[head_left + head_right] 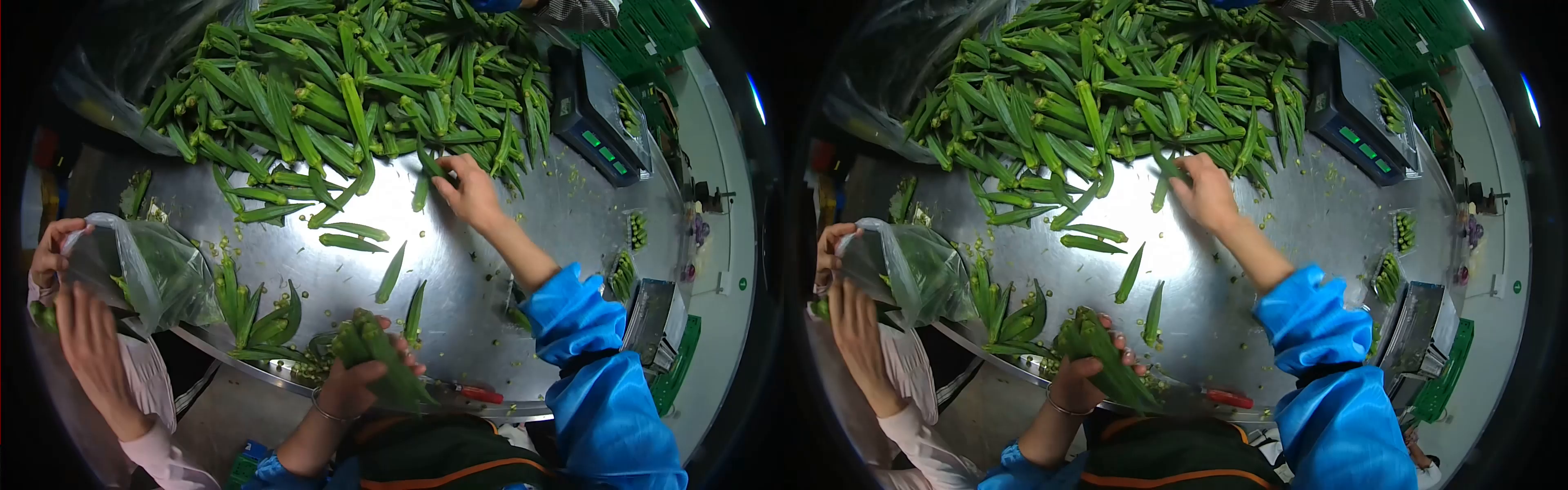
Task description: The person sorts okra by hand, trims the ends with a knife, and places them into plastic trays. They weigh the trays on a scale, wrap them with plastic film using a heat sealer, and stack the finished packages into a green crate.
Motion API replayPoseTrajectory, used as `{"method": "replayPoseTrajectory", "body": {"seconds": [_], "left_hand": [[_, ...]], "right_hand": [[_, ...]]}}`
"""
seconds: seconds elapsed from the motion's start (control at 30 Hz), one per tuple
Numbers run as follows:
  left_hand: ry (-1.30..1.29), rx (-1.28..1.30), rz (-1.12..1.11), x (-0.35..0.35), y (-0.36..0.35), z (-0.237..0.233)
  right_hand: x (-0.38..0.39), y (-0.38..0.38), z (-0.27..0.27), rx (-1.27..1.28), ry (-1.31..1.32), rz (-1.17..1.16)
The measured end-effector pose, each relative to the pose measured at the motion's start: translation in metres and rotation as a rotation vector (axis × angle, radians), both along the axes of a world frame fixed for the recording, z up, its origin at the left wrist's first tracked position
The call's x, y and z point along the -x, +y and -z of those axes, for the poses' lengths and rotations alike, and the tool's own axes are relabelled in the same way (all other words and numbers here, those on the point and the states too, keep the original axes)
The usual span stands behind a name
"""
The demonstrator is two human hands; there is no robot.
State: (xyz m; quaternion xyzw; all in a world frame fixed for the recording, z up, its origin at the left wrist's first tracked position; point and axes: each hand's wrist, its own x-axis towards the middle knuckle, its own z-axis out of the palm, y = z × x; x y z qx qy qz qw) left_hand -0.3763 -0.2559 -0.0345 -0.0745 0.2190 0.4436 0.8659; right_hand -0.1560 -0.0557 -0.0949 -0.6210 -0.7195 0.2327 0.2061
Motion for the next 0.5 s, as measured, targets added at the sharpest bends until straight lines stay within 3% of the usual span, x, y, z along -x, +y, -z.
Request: {"method": "replayPoseTrajectory", "body": {"seconds": [0.07, 0.13, 0.23, 0.3, 0.37, 0.43, 0.5], "left_hand": [[-0.013, 0.004, -0.008, 0.008, -0.005, 0.01], [-0.032, 0.024, -0.029, 0.007, -0.007, 0.014], [-0.056, 0.124, -0.14, 0.006, 0.005, 0.011], [0.03, -0.032, -0.083, 0.01, 0.005, 0.028], [-0.002, 0.03, -0.129, 0.012, 0.0, 0.031], [0.084, -0.132, -0.047, 0.014, 0.005, 0.026], [0.11, -0.164, -0.051, 0.013, 0.015, 0.017]], "right_hand": [[0.016, -0.026, -0.037, -0.146, 0.291, -0.181], [0.028, -0.066, -0.066, -0.386, 0.256, -0.44], [0.041, -0.113, -0.092, -0.157, 0.248, -0.769], [0.04, -0.116, -0.086, -0.116, 0.364, -0.742], [0.022, -0.09, -0.064, -0.212, 0.297, -0.559], [0.005, -0.037, -0.048, -0.174, 0.099, -0.167], [-0.02, 0.015, -0.015, -0.227, -0.138, -0.046]]}}
